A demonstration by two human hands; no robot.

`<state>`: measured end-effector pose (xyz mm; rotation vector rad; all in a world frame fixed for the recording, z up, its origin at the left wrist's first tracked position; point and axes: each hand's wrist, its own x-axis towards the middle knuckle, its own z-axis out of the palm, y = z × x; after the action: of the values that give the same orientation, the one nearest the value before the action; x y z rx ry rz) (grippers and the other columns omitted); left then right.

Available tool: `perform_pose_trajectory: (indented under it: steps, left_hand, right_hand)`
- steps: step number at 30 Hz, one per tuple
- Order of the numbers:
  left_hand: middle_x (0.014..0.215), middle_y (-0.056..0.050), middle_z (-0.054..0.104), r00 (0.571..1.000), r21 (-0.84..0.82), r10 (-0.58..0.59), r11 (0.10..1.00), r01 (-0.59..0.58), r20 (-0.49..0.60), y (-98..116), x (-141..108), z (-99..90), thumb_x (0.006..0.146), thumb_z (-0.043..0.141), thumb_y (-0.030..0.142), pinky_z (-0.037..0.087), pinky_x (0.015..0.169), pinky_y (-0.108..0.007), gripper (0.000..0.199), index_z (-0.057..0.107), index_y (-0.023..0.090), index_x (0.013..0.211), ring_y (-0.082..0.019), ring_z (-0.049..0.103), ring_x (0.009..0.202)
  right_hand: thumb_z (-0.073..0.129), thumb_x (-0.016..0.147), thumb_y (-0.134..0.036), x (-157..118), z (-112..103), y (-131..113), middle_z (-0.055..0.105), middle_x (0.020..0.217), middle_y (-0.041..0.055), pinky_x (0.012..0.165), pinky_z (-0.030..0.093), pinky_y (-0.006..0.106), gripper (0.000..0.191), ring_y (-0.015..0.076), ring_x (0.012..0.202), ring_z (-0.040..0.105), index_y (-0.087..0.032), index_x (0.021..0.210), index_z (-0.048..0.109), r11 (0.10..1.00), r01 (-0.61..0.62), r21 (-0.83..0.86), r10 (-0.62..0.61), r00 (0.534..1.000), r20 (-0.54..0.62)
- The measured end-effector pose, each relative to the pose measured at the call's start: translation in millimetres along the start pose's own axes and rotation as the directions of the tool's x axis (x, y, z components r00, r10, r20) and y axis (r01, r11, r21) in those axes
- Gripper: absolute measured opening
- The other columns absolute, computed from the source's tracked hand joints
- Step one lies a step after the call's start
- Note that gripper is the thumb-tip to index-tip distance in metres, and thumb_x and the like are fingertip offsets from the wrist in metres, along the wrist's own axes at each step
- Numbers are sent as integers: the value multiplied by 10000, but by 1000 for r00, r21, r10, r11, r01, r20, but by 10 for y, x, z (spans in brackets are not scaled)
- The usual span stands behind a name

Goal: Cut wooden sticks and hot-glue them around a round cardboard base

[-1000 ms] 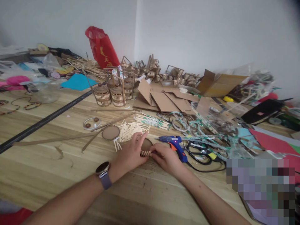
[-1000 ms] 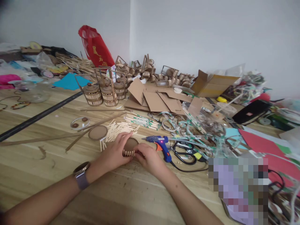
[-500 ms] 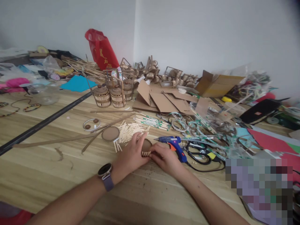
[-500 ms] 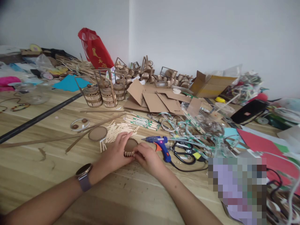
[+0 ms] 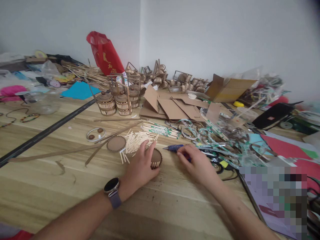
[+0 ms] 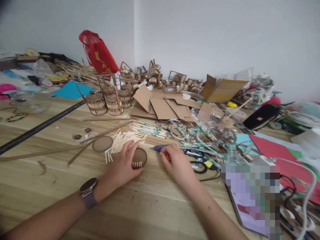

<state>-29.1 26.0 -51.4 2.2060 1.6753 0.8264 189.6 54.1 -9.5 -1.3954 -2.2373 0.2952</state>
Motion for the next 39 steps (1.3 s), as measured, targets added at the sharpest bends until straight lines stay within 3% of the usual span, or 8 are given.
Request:
perform_pose_trajectory:
  steps: [6,13,20,25,27,29,34,39]
  left_hand:
    - [1464,-129,271,1000,-30,-14,999,14,13,-8,9,6,689,704,179,455,1006,-473,882,233,282,1428,-327,410,1308]
    - [1456,-137,270,1000,-30,-4,1000,5,20,-14,22,6,689,700,161,444,1019,-476,878,235,270,1426,-328,405,1308]
    - [1450,-122,264,1000,-50,3,999,-3,-3,-30,20,18,675,708,129,457,1005,-478,904,223,308,1417,-325,411,1305]
    - [1451,-121,267,1000,-43,-1,999,1,7,-26,24,11,679,708,143,463,996,-467,898,225,296,1421,-318,427,1288]
    - [1452,-123,268,1000,-42,-1,999,1,10,-25,24,11,678,706,142,455,1004,-465,893,233,287,1422,-318,418,1294]
    - [1453,-129,267,1000,-45,-7,999,8,13,-24,22,13,676,709,141,453,1005,-466,891,242,279,1422,-322,417,1295]
    - [1445,-134,276,1000,-45,-8,999,9,15,-20,19,11,674,712,134,458,998,-464,893,244,271,1422,-322,430,1285]
    - [1438,-137,271,1000,-21,20,1000,-20,-10,-38,24,27,670,713,120,437,1019,-489,908,227,279,1421,-329,405,1307]
  right_hand:
    - [544,851,-421,-169,-114,295,699,772,102,578,406,307,255,244,668,639,-188,781,619,908,-337,-248,364,928,74]
    - [516,828,-406,-194,-55,335,725,772,97,568,417,295,261,241,667,655,-188,807,659,916,-373,-149,393,909,140]
    - [496,781,-480,-219,-203,374,638,605,43,482,376,295,321,199,508,548,-192,838,625,915,-394,84,403,903,-148]
    - [662,695,-463,-221,-347,257,652,815,33,579,452,291,364,194,672,602,-220,944,558,859,-241,452,443,793,-418]
    - [734,637,-437,-242,-375,205,649,806,23,599,464,282,395,188,695,600,-221,924,570,787,-228,573,468,826,-315]
    - [773,600,-442,-278,-361,170,627,701,10,555,441,267,383,166,618,564,-202,848,607,707,-337,621,482,873,-75]
    - [726,630,-627,-377,-158,140,480,521,-44,437,330,231,494,106,459,429,-167,777,622,501,-501,706,398,858,326]
    - [659,644,-717,-419,13,137,646,642,33,564,496,288,545,185,605,581,-181,741,661,723,-436,536,349,900,262]
